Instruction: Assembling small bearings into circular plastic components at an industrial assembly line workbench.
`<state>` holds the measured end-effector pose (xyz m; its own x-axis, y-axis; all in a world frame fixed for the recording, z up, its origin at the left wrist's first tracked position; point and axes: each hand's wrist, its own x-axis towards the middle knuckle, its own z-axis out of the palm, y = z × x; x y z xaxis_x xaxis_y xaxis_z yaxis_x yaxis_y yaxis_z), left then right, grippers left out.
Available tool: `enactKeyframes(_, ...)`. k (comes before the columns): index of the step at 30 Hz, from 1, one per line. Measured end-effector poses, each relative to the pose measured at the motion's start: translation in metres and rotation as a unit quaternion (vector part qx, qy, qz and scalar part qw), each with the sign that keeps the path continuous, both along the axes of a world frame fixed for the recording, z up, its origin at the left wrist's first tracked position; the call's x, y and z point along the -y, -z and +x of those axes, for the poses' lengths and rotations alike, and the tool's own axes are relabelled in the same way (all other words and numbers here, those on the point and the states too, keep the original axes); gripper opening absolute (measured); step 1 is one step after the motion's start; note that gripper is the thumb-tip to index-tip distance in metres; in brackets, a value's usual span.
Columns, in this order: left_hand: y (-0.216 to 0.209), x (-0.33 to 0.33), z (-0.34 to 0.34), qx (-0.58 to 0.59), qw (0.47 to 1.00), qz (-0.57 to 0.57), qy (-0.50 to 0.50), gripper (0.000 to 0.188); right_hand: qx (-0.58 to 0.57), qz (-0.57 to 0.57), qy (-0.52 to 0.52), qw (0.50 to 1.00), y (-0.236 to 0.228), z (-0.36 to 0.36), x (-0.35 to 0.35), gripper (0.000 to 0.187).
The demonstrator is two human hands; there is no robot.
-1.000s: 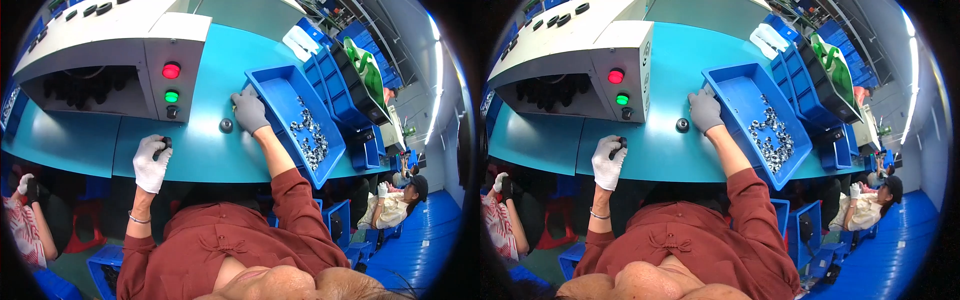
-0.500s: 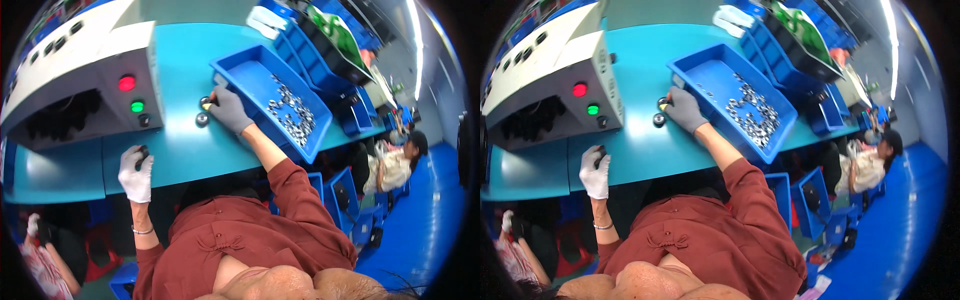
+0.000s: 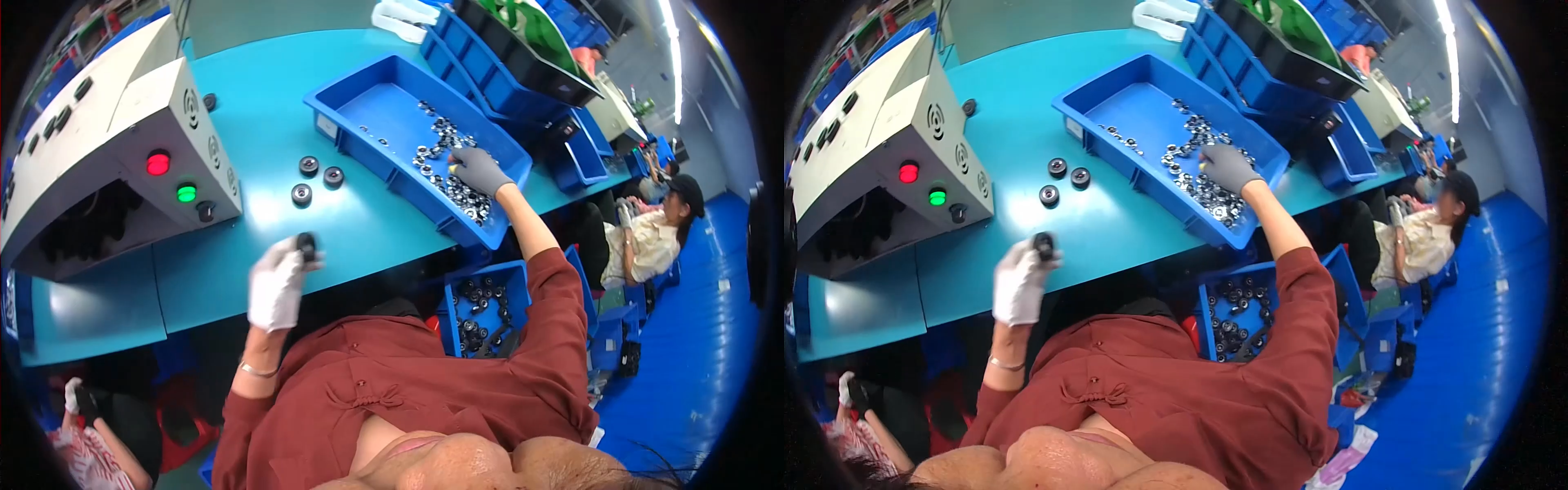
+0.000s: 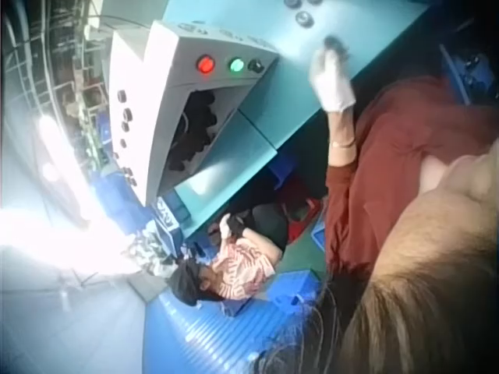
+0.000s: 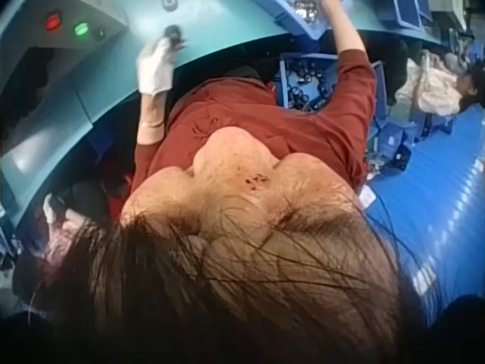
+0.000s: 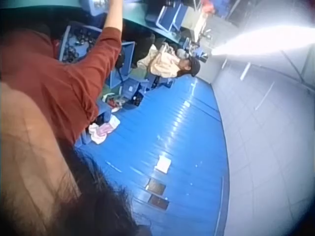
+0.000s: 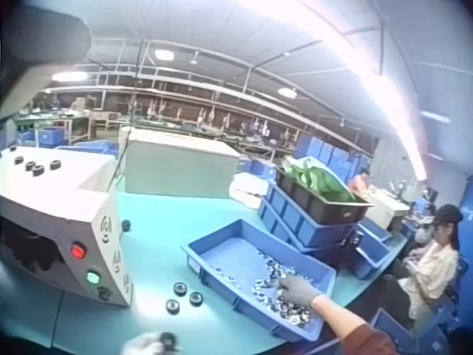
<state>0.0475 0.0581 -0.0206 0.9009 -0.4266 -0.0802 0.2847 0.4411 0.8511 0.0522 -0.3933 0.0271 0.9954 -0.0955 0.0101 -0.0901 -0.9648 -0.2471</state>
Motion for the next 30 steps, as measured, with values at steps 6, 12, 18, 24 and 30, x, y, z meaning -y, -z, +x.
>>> enactKeyframes(6, 0.007, 0.077, -0.009, -0.218, 0.913, -0.302, 0.163, 0.038, -0.012, 0.014, -0.050, 0.999, 0.001, 0.004, 0.009, 0.017)
enactKeyframes(12, 0.008, 0.108, -0.011, -0.312, 0.874, -0.325, 0.182, 0.039, 0.117, 0.127, -0.032, 0.985, -0.010, -0.015, 0.001, 0.026)
enactKeyframes(18, 0.006, 0.133, -0.015, -0.342, 0.864, -0.321, 0.185, 0.037, 0.134, 0.244, 0.005, 0.960, -0.033, -0.043, -0.009, 0.023)
enactKeyframes(24, 0.003, 0.137, -0.016, -0.268, 0.893, -0.301, 0.199, 0.040, 0.181, 0.245, -0.046, 0.951, -0.045, -0.053, -0.019, 0.022)
enactKeyframes(30, -0.006, 0.129, -0.016, -0.225, 0.909, -0.299, 0.184, 0.041, 0.182, 0.271, -0.056, 0.944, -0.051, -0.065, -0.036, 0.024)
